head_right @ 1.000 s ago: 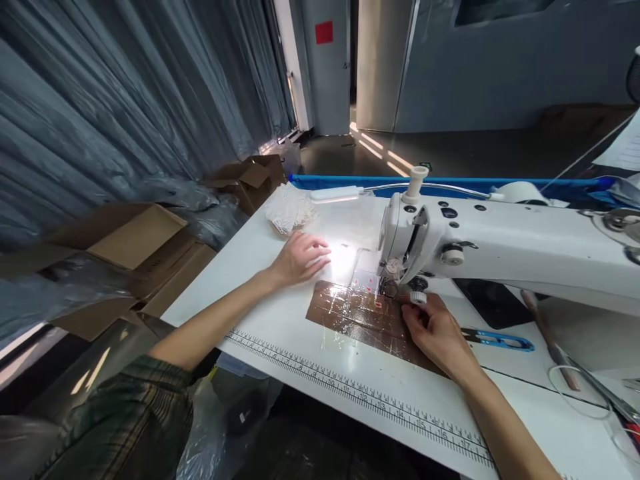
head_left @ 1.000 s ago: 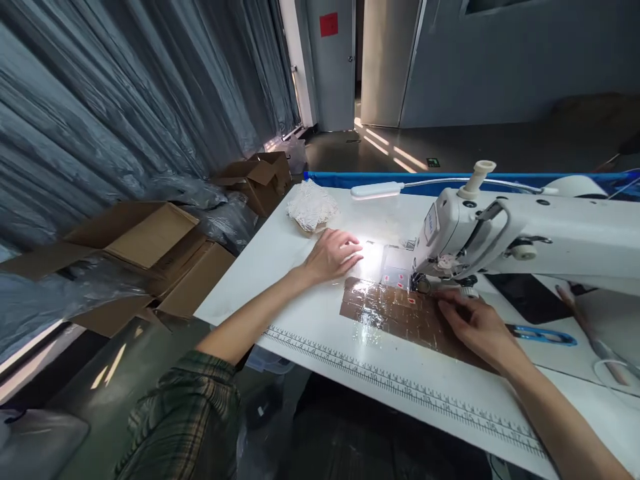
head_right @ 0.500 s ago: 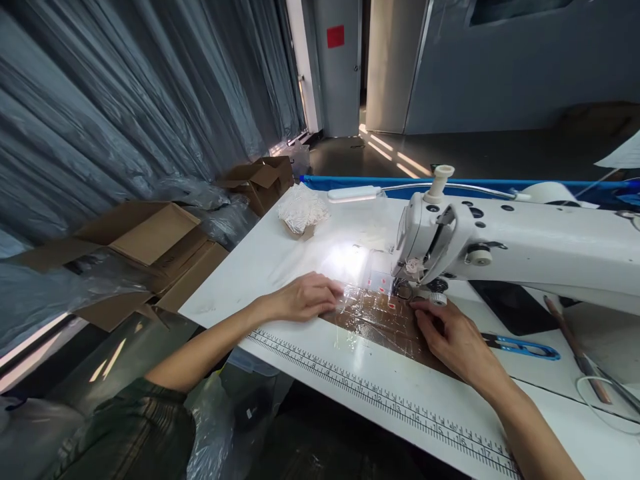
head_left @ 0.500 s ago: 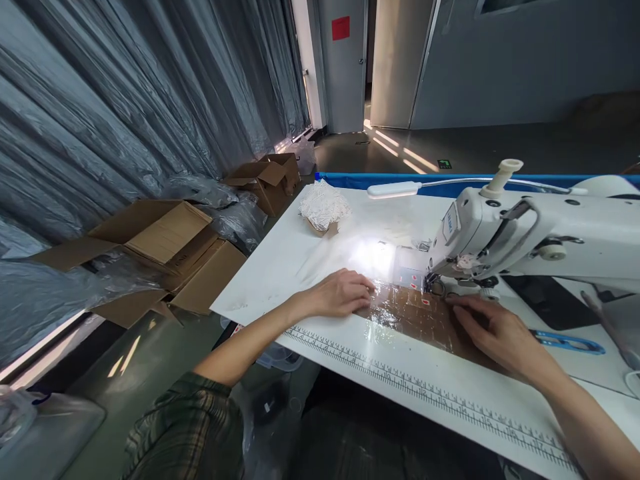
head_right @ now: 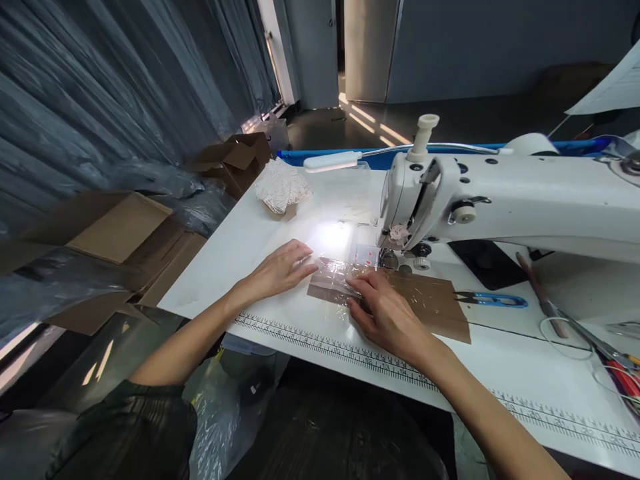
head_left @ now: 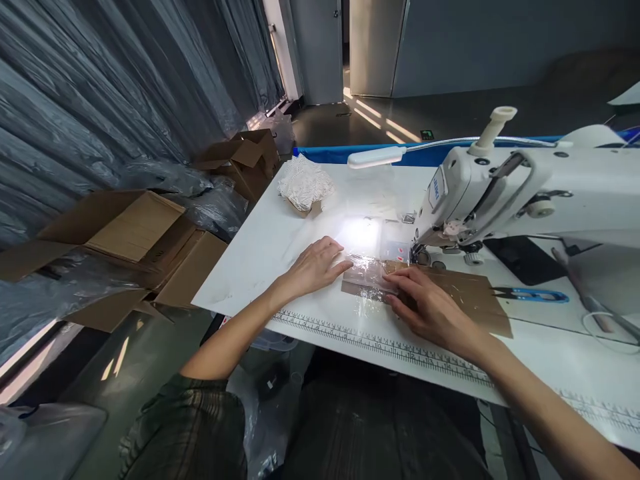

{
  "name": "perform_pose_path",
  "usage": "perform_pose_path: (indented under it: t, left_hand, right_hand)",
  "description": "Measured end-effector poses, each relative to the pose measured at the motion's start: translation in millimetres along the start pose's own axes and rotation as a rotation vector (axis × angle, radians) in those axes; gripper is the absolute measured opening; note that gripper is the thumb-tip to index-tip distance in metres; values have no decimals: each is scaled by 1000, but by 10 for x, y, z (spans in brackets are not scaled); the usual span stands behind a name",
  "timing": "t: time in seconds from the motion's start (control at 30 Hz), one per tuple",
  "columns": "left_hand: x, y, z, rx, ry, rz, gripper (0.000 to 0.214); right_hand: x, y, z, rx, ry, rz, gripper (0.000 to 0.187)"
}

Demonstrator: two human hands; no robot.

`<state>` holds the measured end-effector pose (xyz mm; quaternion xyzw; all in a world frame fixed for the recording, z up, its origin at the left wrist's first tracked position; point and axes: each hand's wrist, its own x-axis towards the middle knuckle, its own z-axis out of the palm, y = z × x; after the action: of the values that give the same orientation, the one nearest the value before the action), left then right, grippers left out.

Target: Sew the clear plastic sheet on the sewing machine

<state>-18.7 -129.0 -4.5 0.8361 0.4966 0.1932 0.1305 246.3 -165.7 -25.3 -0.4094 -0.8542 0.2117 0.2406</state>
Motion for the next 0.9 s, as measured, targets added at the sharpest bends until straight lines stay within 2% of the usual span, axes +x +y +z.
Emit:
perform_pose_path:
  t: [0.13, 0.23, 0.3, 0.43, 0.5, 0.57, 0.63, 0.7, 0.77, 0.83, 0.9]
  left_hand:
    - [-17, 31, 35, -53, -3, -93, 19]
    - [17, 47, 7, -268, -12, -141, 17]
    - [66, 90, -13, -436, -69, -143, 15]
    - [194, 349, 25, -687, -369, 37, 20]
    - [245, 526, 62, -753, -528, 137, 21]
    - [276, 660, 81, -813, -640, 169, 21]
    - [299, 704, 74, -869, -707, 122, 31]
    - [333, 655, 50, -894, -726, 46, 50]
    - [393, 555, 22, -841, -698, -8, 58]
    - [481, 454, 0, -642, -612, -22, 48]
    - [592, 376, -10, -330, -493, 5, 36]
  right_hand:
    - [-69, 71, -42, 2, -12, -16, 35]
    - [-111, 107, -114, 25, 8, 8, 34]
    - [-113, 86, -157, 52, 27, 24, 37]
    - [-69, -75, -221, 158, 16, 2, 69]
    - [-54, -160, -253, 300, -48, 11, 77]
    - [-67, -194, -286, 489, -168, 91, 69]
    - [-110, -157, -318, 677, -256, 230, 56]
    - [-169, -58, -342, 801, -223, 381, 50]
    - [-214, 69, -351, 806, -134, 489, 48]
    - [-219, 181, -347, 675, -101, 510, 43]
    - [-174, 250, -337, 465, -99, 466, 36]
